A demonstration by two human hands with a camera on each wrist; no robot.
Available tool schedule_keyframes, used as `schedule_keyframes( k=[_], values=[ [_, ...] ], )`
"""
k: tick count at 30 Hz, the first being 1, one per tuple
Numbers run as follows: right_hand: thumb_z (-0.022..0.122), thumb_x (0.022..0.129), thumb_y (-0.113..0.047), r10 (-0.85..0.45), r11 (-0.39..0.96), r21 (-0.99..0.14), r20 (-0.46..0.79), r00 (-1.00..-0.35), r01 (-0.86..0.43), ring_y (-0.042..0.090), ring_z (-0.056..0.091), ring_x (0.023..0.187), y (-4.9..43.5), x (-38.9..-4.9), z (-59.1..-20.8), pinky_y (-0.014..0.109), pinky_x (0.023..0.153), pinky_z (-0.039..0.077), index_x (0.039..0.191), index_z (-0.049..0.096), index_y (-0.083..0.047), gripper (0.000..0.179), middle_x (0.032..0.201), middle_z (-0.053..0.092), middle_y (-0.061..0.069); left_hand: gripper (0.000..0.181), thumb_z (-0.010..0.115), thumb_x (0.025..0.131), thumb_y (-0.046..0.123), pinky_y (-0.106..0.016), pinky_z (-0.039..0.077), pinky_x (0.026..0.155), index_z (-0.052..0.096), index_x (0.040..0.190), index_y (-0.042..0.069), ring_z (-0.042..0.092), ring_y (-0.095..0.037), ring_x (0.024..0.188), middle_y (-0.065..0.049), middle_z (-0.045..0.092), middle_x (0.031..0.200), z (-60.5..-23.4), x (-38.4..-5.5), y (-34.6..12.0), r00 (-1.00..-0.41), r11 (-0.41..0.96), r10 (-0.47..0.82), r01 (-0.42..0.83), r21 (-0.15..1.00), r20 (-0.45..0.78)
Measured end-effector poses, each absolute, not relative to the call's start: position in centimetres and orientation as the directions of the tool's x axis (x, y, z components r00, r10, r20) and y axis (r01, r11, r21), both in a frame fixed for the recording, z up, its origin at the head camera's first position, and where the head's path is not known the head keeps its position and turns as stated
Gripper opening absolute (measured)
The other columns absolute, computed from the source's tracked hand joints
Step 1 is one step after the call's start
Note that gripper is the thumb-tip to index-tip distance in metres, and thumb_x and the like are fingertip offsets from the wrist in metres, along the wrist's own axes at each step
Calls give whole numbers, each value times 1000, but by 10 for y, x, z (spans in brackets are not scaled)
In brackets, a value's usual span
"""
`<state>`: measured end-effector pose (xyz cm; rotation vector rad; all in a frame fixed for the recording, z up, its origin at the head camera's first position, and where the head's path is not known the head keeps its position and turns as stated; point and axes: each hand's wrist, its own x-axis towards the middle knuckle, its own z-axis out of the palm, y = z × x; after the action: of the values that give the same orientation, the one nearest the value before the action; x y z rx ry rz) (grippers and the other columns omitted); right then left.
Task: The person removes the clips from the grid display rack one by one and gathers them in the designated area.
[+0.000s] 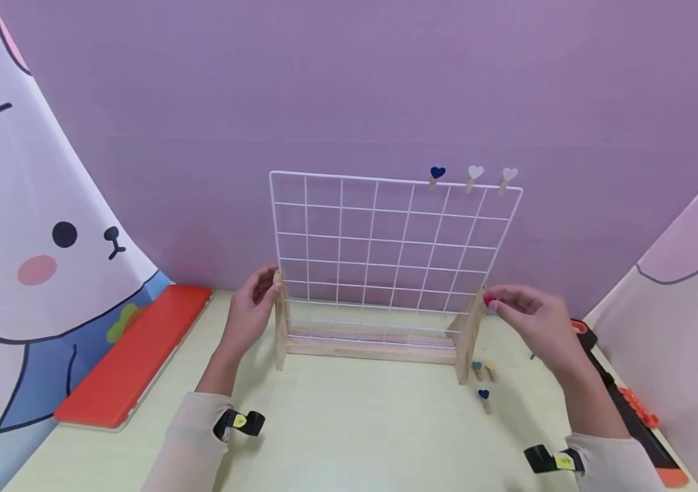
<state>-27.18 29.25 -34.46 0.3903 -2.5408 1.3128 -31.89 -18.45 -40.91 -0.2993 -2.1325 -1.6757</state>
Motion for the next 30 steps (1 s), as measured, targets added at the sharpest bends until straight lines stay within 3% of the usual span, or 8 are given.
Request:
schedule_keyframes(
  k=[2, 8, 16, 27, 30],
  values=[
    [68, 102, -24, -113, 569, -749, 337, -935, -339, -5, 69, 97, 297, -270, -350, 9, 83, 56, 125, 71, -7, 30, 109, 76, -6, 42, 59, 106, 15, -4, 46, 101, 53, 145, 3, 57, -29, 131, -20, 60, 142, -410, -319, -184, -894, 252, -81, 410, 876, 442],
    [69, 101, -27, -79, 600, -744, 309, -948, -293, -5, 68, 95, 309, -263, -369, 11, 78, 56, 125, 71, -8, 31, 109, 77, 1, 42, 58, 106, 15, -4, 46, 101, 53, 146, 3, 57, -29, 130, -20, 60, 142, -410, -319, -184, -896, 254, -82, 405, 878, 437],
    [72, 99, -22, -57, 587, -758, 310, -949, -283, -3, 70, 96, 324, -256, -399, 9, 79, 57, 123, 72, -6, 29, 105, 78, -10, 42, 59, 106, 16, -4, 46, 100, 53, 145, 3, 57, -28, 130, -20, 60, 142, -409, -318, -184, -896, 258, -82, 404, 877, 437],
    [72, 98, -22, -15, 581, -799, 181, -983, -156, -7, 69, 93, 340, -250, -427, 10, 78, 57, 127, 69, -4, 34, 107, 79, -2, 41, 58, 106, 14, -3, 46, 101, 53, 146, 3, 58, -26, 129, -21, 60, 142, -410, -319, -182, -892, 268, -89, 407, 873, 444],
    [73, 98, -21, -22, 578, -801, 176, -984, -157, -2, 71, 93, 342, -251, -432, 11, 78, 57, 127, 70, -3, 35, 106, 79, -2, 41, 58, 106, 13, -4, 46, 101, 53, 145, 2, 57, -29, 132, -22, 59, 143, -410, -319, -182, -892, 249, -86, 412, 876, 444]
  ],
)
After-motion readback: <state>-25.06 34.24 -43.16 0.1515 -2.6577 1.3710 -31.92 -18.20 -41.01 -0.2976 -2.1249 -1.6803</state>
